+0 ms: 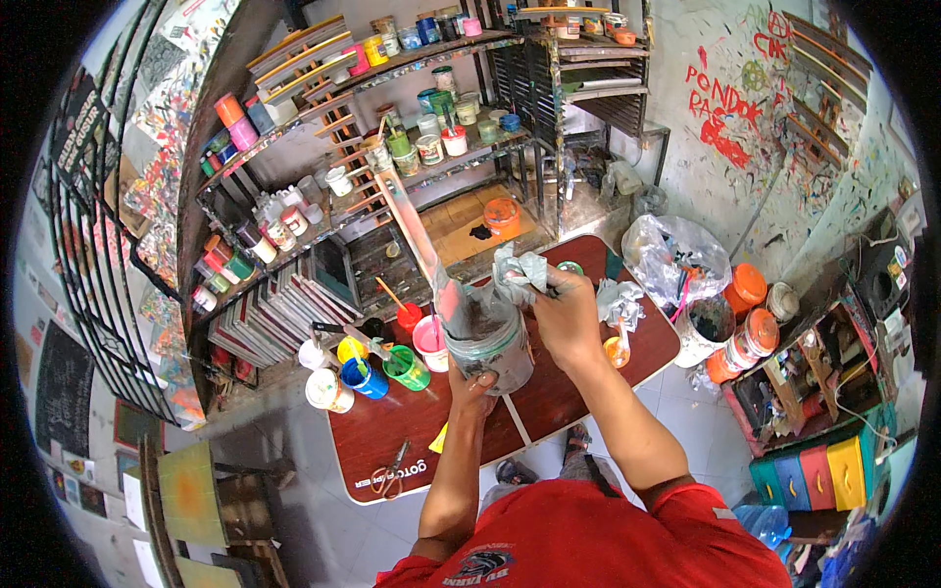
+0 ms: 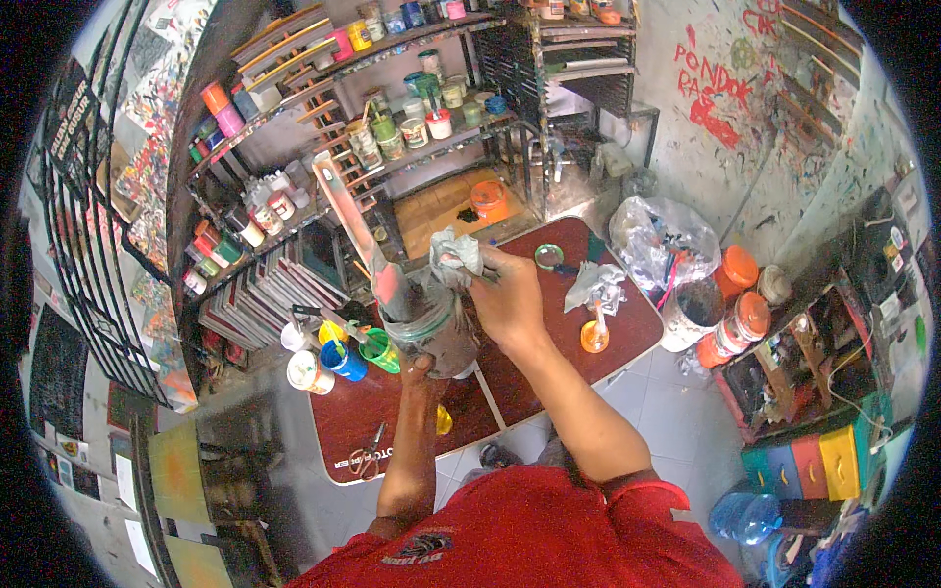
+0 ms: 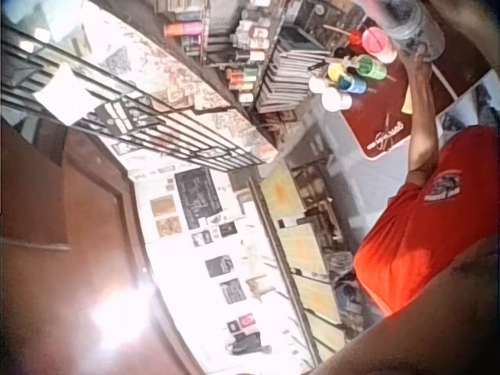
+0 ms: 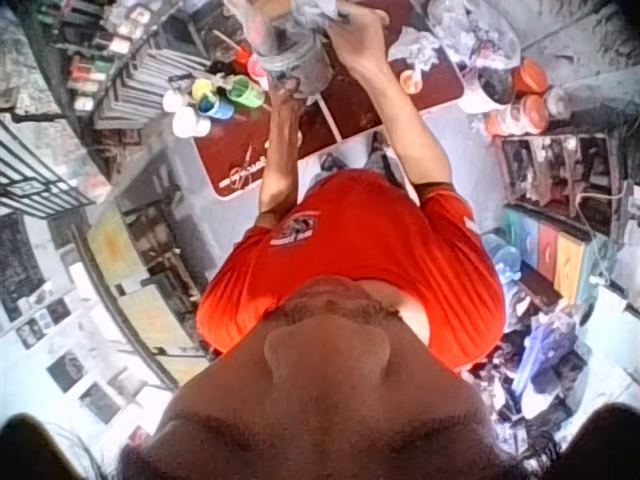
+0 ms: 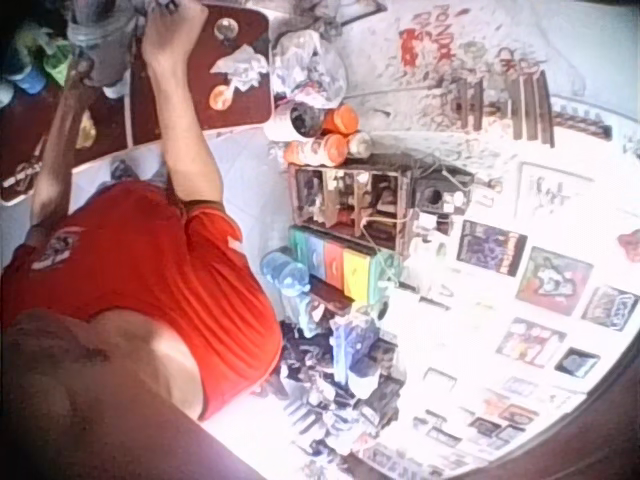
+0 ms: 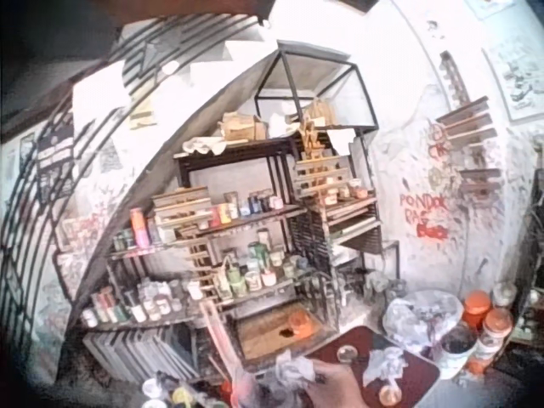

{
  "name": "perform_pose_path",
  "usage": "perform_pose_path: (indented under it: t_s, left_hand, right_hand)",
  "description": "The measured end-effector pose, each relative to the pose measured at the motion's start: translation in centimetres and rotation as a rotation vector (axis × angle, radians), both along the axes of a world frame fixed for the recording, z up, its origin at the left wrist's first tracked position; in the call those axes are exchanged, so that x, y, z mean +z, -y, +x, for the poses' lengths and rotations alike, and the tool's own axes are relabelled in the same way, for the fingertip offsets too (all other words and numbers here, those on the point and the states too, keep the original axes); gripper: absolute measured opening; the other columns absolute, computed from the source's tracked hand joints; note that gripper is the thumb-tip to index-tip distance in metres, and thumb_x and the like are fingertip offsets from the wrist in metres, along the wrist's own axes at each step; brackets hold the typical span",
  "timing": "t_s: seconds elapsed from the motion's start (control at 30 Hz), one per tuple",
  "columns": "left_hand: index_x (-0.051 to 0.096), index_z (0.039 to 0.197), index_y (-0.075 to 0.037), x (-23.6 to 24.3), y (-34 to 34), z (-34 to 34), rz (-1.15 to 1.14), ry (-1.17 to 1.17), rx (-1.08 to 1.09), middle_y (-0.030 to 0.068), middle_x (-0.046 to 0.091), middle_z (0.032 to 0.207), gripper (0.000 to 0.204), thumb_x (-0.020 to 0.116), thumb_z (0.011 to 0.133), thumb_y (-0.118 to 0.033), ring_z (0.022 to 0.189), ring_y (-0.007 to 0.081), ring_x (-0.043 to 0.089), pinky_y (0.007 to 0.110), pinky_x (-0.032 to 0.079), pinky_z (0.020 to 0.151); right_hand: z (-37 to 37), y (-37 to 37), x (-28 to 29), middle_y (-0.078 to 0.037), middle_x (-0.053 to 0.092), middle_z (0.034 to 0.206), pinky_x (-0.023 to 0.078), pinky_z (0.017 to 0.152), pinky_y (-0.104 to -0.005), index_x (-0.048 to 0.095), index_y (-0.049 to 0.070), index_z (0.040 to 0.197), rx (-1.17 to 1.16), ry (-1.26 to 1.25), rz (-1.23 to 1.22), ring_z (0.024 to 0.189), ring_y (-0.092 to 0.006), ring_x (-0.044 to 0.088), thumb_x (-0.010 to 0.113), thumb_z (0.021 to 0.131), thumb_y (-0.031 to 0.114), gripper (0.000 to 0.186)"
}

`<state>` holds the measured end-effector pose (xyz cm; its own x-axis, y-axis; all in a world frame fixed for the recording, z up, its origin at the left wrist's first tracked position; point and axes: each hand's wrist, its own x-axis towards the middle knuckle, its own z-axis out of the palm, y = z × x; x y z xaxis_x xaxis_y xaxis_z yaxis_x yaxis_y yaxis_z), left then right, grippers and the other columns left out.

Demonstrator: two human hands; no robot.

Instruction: The person mixes grey ink in a container using a flat tool, then replaces the container on a storage shelf and cleans the tool with a cloth.

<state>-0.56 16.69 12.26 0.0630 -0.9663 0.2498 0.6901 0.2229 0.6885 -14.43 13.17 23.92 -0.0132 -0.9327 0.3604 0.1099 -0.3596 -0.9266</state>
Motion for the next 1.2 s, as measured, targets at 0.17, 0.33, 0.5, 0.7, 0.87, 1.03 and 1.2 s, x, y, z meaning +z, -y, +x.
perform_pose_path:
  t_s: [0.17,0.33,0.5,0.7,0.87,1.03,1.2]
  left_hand:
    - [0.034,0.137,-0.002,0.1,-0.2,0.1,0.024,-0.06,-0.113,0.0134,0.053,0.125,0.109,0.091,0.048,-0.029,0.112,0.0296,0.056,0.044,0.047,0.096]
    - [0.033,0.138,-0.001,-1.6,-0.2,-0.1,0.05,-0.055,-0.133,0.0141,0.053,0.127,0.111,0.091,0.047,-0.028,0.115,0.0307,0.055,0.046,0.045,0.099]
    - [0.033,0.138,-0.001,-1.9,0.1,-1.7,0.013,-0.073,-0.219,0.0158,0.05,0.13,0.112,0.09,0.046,-0.03,0.117,0.0329,0.053,0.048,0.045,0.098]
    - [0.032,0.138,-0.001,0.0,2.4,-3.3,-0.048,-0.081,-0.285,0.0165,0.05,0.125,0.113,0.076,0.056,-0.065,0.108,0.0346,0.056,0.049,0.055,0.081]
    - [0.032,0.138,-0.004,2.1,6.7,-7.0,-0.139,-0.234,-0.211,0.0173,0.046,0.129,0.109,0.079,0.059,-0.062,0.108,0.0357,0.053,0.048,0.061,0.068]
    - [0.041,0.136,-0.009,-0.9,10.9,-9.5,-0.107,-0.495,-0.372,0.0154,0.048,0.13,0.093,0.081,0.063,-0.05,0.116,0.0361,0.045,0.048,0.051,0.087]
    - [0.041,0.138,-0.01,-0.1,12.6,-14.9,-0.069,-0.624,-0.357,0.0133,0.047,0.133,0.091,0.082,0.065,-0.046,0.121,0.0363,0.039,0.049,0.046,0.096]
  right_hand:
    - [-1.0,0.8,-0.5,-0.002,0.068,0.091,0.049,0.072,-0.0235,0.069,-0.004,0.102,0.16,-0.017,0.011,0.082,-0.0069,0.059,0.064,0.087,0.003,0.017]
    - [-1.0,2.1,-2.0,-0.002,0.069,0.093,0.05,0.073,-0.0258,0.069,-0.004,0.099,0.163,-0.021,-0.058,0.082,-0.007,0.06,0.067,0.085,0.007,0.017]
    - [-3.4,5.3,-3.9,-0.005,0.069,0.096,0.05,0.073,-0.0283,0.069,0.001,0.102,0.146,0.118,0.263,0.084,-0.0128,0.063,0.07,0.085,0.017,0.024]
    - [-15.6,10.2,-8.9,-0.003,0.062,0.088,0.039,0.05,-0.0187,0.061,0.004,0.108,0.429,0.852,0.545,0.066,-0.0066,0.051,0.056,0.094,0.021,0.023]
    - [-24.8,12.2,-13.8,-0.004,0.061,0.087,0.04,0.047,-0.0191,0.06,0.005,0.106,0.309,0.892,0.62,0.065,-0.0084,0.051,0.054,0.095,0.023,0.022]
    - [-37.5,12.9,-24.1,-0.004,0.062,0.088,0.046,0.049,-0.0206,0.06,0.01,0.107,-0.255,0.941,0.846,0.061,-0.0121,0.054,0.053,0.095,0.023,0.019]
    - [-55.2,14.1,-37.1,-0.005,0.063,0.098,0.052,0.063,-0.0239,0.056,0.013,0.122,-0.654,0.885,0.751,0.077,-0.0163,0.061,0.05,0.095,0.037,0.036]
